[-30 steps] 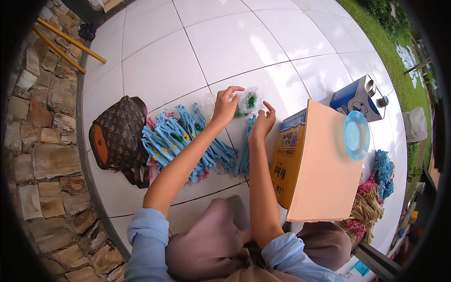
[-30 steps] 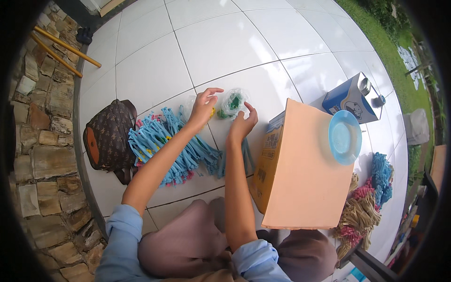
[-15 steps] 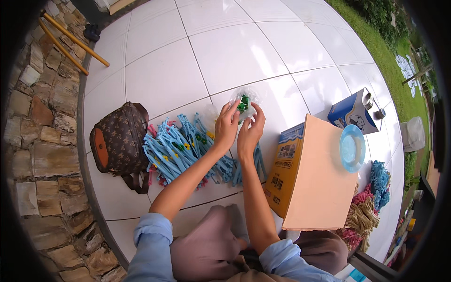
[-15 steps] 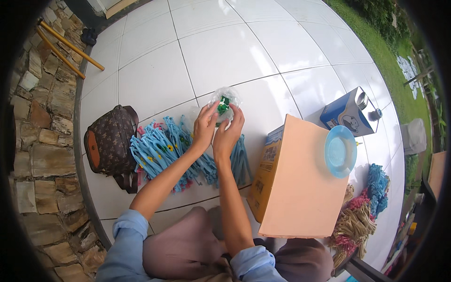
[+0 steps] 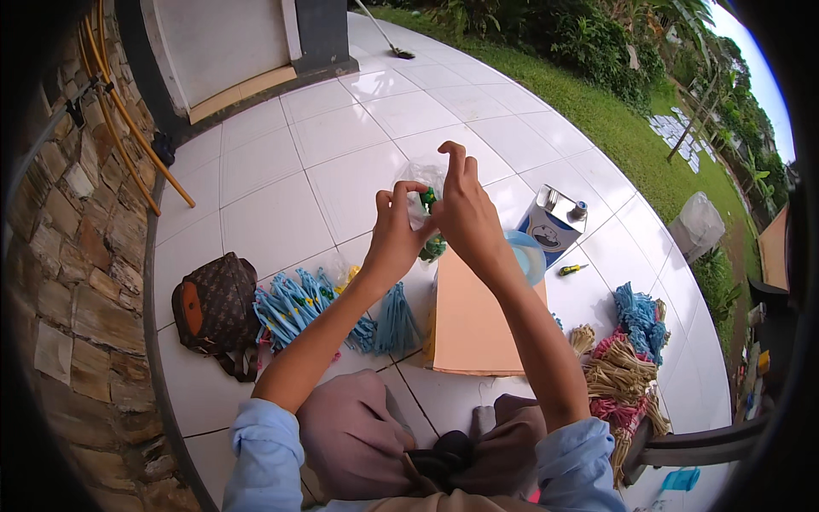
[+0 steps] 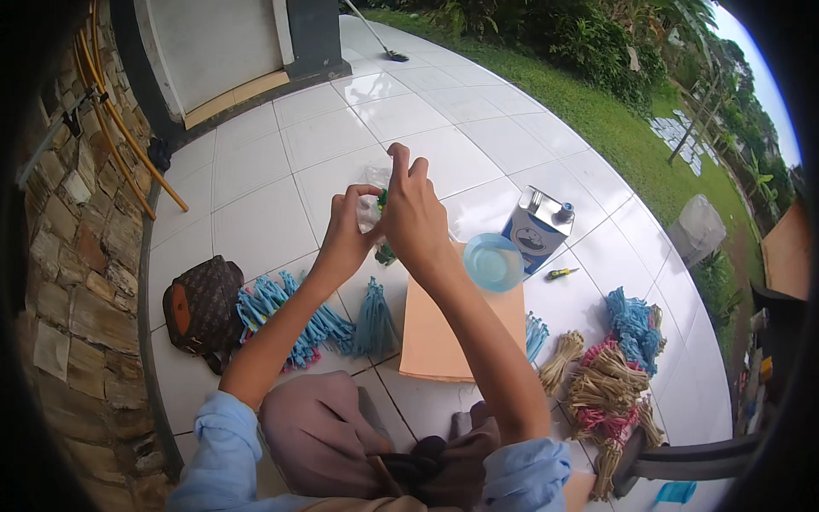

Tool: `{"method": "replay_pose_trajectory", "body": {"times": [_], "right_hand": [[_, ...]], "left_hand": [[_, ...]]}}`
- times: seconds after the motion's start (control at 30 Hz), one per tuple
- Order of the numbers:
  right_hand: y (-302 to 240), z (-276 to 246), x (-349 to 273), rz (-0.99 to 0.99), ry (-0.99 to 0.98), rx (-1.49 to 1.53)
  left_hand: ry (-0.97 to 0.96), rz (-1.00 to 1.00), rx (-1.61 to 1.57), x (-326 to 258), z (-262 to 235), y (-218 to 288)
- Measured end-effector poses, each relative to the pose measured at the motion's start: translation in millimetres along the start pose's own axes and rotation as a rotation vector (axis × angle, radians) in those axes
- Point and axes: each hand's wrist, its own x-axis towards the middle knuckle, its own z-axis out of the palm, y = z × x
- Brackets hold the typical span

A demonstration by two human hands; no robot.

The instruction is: The person organizes blue plastic shoe components, picks up green decorative stars from a small bag, and checks a large metal adhesive container.

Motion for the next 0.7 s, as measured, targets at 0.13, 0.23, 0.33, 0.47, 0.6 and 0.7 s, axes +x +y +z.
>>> {"method": "replay_pose_trajectory", "body": {"times": [0.13, 0.23, 0.33, 0.47, 0.6, 0.7], "right_hand": [[51.4, -44.6, -60.7, 0.047, -0.161, -0.042], [87.5, -36.6, -114.9, 0.11, -0.146, 0.025], [94.2, -33.5, -143.9, 0.093, -0.12, -0.01], [98.5, -35.6, -137.2, -0.061, 0.08, -0.052], [111.0, -12.8, -142.0, 0.087, -0.1, 0.379], [122.5, -0.3, -153.9, 0.145, -0.388, 0.187]], "left_hand": [[-0.344, -0.089, -0.029, -32.3, 56.6, 10.0], [-0.468, -0.156, 0.005, -68.3, 79.2, 1.6], [-0.585, -0.146, 0.052, -92.3, 89.6, -14.1], [-0.644, -0.163, 0.12, -92.5, 94.7, -29.1], [-0.533, -0.124, 0.194, -86.8, 98.3, -22.8], [-0.619, -0.245, 0.317, -88.0, 98.8, -23.2]]}}
